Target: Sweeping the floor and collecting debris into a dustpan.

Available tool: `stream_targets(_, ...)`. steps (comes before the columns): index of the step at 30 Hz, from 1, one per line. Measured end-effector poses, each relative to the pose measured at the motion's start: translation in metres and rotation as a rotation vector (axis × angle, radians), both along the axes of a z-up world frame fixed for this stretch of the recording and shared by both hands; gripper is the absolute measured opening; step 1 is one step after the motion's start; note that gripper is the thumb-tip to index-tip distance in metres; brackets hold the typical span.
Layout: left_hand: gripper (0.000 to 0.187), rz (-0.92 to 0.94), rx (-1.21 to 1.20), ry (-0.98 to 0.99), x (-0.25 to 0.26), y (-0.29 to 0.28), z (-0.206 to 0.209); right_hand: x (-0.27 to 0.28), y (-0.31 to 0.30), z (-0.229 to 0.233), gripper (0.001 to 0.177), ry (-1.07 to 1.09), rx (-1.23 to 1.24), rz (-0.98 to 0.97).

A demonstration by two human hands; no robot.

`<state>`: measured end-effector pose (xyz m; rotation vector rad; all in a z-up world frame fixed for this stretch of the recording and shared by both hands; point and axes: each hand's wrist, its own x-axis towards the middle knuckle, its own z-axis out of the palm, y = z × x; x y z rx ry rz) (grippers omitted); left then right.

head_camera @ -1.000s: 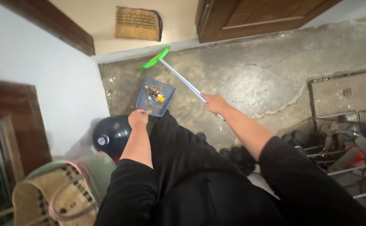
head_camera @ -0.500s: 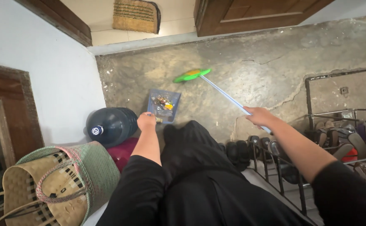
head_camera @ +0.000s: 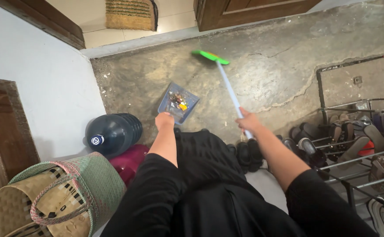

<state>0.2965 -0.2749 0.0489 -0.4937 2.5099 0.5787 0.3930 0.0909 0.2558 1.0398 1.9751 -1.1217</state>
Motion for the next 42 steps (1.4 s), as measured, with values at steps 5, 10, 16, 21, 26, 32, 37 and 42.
stream_targets(5,0.028,0.078,0.040,-0.024,-0.007,0.012,0.009,0.035,-0.032,0.018,0.079,-0.091,-0.262,-0.052)
stream_targets(10,0.031,0.106,0.077,-0.014,-0.015,0.010,0.015,0.041,-0.018,0.098,0.079,-0.216,-0.418,-0.055)
stream_targets(16,0.030,0.180,0.080,-0.073,-0.013,0.006,0.033,0.026,0.012,0.114,0.081,-0.129,-0.390,-0.010)
stream_targets(21,0.032,0.155,0.063,-0.115,-0.008,0.005,0.036,-0.012,-0.019,0.094,0.078,-0.083,-0.102,0.106)
stream_targets(26,0.033,0.142,0.104,-0.032,-0.006,0.002,0.019,0.016,-0.025,0.040,0.078,-0.058,-0.304,0.103)
stream_targets(32,0.035,0.099,0.119,0.013,-0.010,0.012,0.032,0.015,-0.021,0.125,0.076,-0.136,-0.326,0.233)
stream_targets(37,0.040,0.030,0.106,0.021,-0.001,0.016,0.037,-0.010,-0.045,0.155,0.080,-0.018,-0.113,0.618)
stream_targets(42,0.036,0.078,0.099,0.036,0.016,-0.003,0.044,-0.054,-0.074,0.084,0.073,0.230,0.142,1.094)
